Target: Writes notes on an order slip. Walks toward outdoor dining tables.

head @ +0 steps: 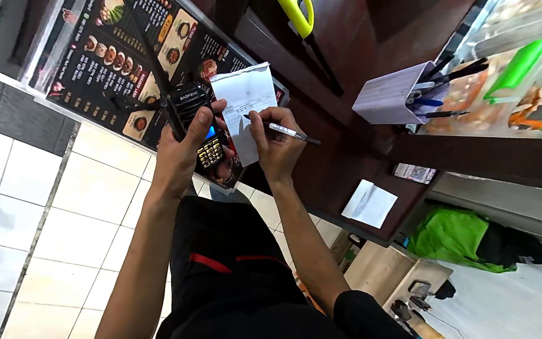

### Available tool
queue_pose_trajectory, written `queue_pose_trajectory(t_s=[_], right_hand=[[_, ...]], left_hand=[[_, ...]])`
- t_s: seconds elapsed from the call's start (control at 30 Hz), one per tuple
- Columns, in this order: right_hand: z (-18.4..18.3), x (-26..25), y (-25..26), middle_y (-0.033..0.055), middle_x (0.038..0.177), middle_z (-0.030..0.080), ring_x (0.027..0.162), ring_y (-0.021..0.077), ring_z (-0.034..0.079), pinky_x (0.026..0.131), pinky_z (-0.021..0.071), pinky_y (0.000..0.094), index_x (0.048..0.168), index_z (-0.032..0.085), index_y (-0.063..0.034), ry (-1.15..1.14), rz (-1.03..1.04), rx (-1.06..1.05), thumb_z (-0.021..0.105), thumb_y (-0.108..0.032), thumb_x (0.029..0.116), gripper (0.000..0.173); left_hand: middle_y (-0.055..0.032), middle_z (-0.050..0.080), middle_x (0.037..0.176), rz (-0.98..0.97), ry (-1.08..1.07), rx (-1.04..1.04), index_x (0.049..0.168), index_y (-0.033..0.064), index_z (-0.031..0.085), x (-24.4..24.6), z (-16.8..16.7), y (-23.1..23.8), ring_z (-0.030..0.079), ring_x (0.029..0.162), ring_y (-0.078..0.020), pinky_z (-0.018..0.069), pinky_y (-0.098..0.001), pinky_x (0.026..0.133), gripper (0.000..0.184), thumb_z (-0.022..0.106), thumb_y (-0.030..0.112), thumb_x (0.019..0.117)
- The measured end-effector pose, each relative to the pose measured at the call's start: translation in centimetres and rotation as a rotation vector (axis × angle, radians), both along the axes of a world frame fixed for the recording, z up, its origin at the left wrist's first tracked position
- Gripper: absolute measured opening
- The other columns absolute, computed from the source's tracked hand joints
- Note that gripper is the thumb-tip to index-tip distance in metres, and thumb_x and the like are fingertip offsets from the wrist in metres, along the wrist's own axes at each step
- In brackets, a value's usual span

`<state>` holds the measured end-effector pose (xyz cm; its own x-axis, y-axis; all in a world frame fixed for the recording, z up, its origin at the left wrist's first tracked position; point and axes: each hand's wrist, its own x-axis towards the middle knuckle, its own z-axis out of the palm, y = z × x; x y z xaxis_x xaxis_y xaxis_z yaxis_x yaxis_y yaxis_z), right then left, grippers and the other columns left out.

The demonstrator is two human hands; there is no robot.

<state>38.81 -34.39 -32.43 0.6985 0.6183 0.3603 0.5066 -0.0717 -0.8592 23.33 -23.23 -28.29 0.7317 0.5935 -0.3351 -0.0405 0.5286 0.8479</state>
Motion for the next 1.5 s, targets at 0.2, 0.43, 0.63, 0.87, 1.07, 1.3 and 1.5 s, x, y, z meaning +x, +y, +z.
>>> queue_pose_trajectory(t_s=[0.2,0.43,0.63,0.87,1.07,1.3,1.5], right_hand=[[0.0,0.0,0.12,0.0092,0.085,0.072,0.069,0.0088,0.068,0.059,0.0598,0.024,0.094,0.07,0.0049,0.009,0.001,-0.005,0.077,-0.001,0.0877,0.011],[0.12,-0.22,0.06,0.0086,0.086,0.072,0.07,0.0087,0.07,0.06,0.0612,0.0237,0.094,0.07,0.0046,-0.021,-0.035,-0.025,0.078,-0.002,0.0874,0.012],[-0.11,-0.01,0.01,0.0088,0.087,0.072,0.071,0.0081,0.069,0.06,0.0602,0.0228,0.094,0.07,0.0042,-0.039,-0.046,-0.002,0.077,-0.003,0.0883,0.012],[0.03,-0.05,0.12,0.0084,0.086,0.071,0.07,0.008,0.068,0.059,0.0594,0.0227,0.095,0.07,0.0045,-0.022,-0.047,-0.008,0.076,-0.002,0.0888,0.011],[-0.02,-0.12,0.04,0.0083,0.085,0.071,0.069,0.0082,0.068,0.058,0.0593,0.0228,0.093,0.07,0.0042,-0.034,-0.069,0.003,0.077,-0.001,0.0882,0.01],[0.03,-0.21,-0.12,0.008,0.086,0.072,0.07,0.0104,0.069,0.059,0.061,0.0256,0.095,0.07,0.0034,-0.021,-0.121,0.003,0.077,-0.002,0.0887,0.01],[-0.24,0.76,-0.81,0.0152,0.104,0.07,0.093,0.0214,0.071,0.076,0.063,0.0335,0.107,0.064,0.006,0.103,-0.174,0.166,0.069,0.005,0.0923,0.016]], left_hand=[[-0.0116,0.065,0.131,-0.013,0.018,0.022,0.134,0.0046,0.06,0.05,0.14,0.1,0.074,0.086,-0.0257,0.0666,-0.0407,0.069,0.063,0.054,0.058,0.1005],[-0.0109,0.064,0.134,-0.014,0.027,0.033,0.128,0.0052,0.062,0.01,-0.02,0.19,0.074,0.089,-0.026,0.0669,-0.0419,0.071,0.062,0.056,0.06,0.0987],[-0.0125,0.065,0.131,-0.001,0.014,0.024,0.133,0.0041,0.06,0.02,-0.03,0.11,0.074,0.088,-0.0271,0.0668,-0.0427,0.07,0.063,0.056,0.057,0.0993],[-0.0122,0.065,0.131,-0.016,0.019,0.044,0.127,0.0037,0.062,0.02,-0.08,0.23,0.074,0.087,-0.0263,0.0668,-0.0419,0.07,0.063,0.055,0.059,0.099],[-0.0115,0.066,0.128,-0.014,0.026,0.055,0.132,0.0046,0.061,-0.05,-0.19,0.14,0.074,0.086,-0.0254,0.0664,-0.041,0.07,0.066,0.055,0.061,0.0985],[-0.0123,0.065,0.133,0.0,0.013,0.023,0.134,0.0052,0.06,-0.04,-0.06,-0.01,0.074,0.085,-0.027,0.0668,-0.0415,0.069,0.062,0.055,0.056,0.1001],[-0.0116,0.067,0.128,0.006,0.028,0.022,0.134,0.0057,0.061,0.08,0.22,-0.05,0.074,0.085,-0.0266,0.0669,-0.0415,0.07,0.06,0.055,0.055,0.101]])
